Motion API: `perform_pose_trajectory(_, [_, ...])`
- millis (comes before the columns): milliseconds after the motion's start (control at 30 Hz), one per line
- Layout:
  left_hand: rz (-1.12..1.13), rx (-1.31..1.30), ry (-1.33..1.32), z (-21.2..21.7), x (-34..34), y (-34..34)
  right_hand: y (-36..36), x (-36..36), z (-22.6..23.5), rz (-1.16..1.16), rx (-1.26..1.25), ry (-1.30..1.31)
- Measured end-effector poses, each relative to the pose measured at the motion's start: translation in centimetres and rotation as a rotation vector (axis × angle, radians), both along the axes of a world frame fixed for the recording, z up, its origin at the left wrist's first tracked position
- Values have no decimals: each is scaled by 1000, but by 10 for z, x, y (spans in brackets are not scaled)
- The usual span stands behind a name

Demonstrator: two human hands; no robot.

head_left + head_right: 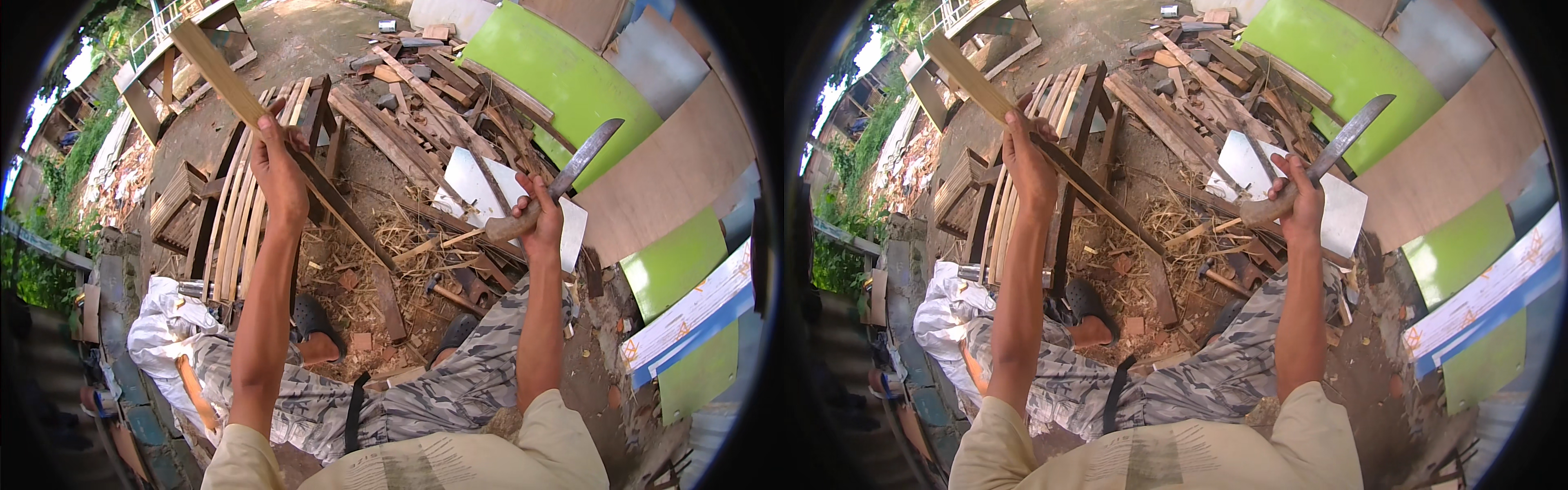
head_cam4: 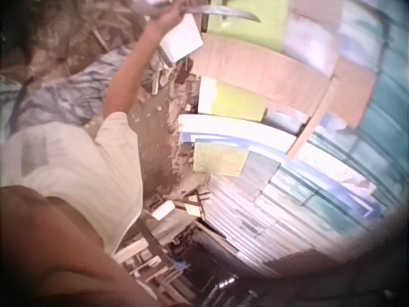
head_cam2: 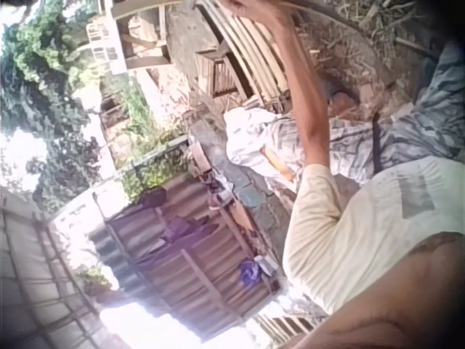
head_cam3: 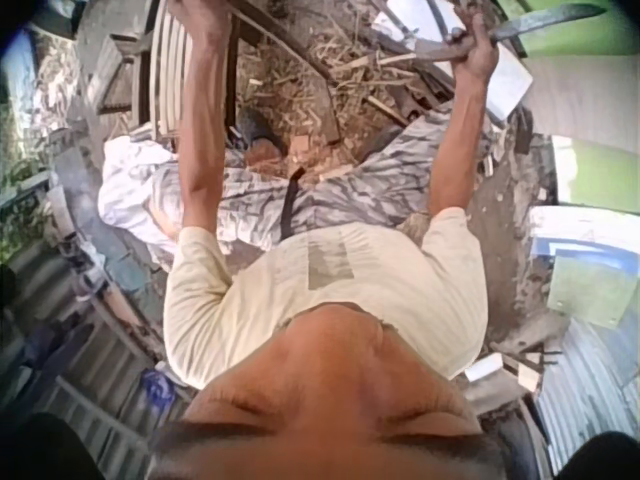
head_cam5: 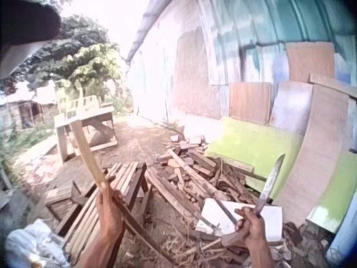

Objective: The person sits on the ground and uses a machete to repeatedly strike and shape a thin wooden stick. The person holds the stick with one hand and swings the machete with the other to shave off material.

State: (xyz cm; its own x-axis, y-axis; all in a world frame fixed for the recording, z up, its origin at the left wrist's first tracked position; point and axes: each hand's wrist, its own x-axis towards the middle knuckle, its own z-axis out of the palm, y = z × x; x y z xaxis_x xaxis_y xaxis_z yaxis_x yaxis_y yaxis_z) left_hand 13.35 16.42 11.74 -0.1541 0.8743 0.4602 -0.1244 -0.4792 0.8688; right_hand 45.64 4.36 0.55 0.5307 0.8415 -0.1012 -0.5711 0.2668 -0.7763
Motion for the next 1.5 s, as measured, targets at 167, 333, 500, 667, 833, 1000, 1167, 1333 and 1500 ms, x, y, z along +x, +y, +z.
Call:
perform_pose_trajectory(167, [92,26,-90,-28,-35,-14,-3,-21,0,54,-130,-176])
perform_pose_trajectory(333, [172,32,-131,-35,-49,-25,-9,-38,-10,157,-244,-352])
perform_pose_trajectory(500, [173,126,-217,-26,-59,-31,-16,-51,-19,206,-365,-421])
perform_pose_trajectory(667, [112,153,-203,-45,-73,-17,-16,-56,-30,263,-431,-486])
perform_pose_trajectory(833, [207,282,-126,-45,-95,-13,-18,-61,-34,307,-494,-571])
perform_pose_trajectory(1000, [80,290,-215,-13,-129,-23,-20,-73,-52,431,-606,-699])
perform_pose_trajectory(1167, [15,229,-315,0,-132,-48,-16,-97,-53,523,-699,-894])
perform_pose_trajectory(1333, [120,257,-405,58,-141,-98,-11,-108,-45,568,-715,-936])
perform_pose_trajectory(1500, [191,154,-375,59,-132,-103,-12,-106,-60,631,-707,-996])
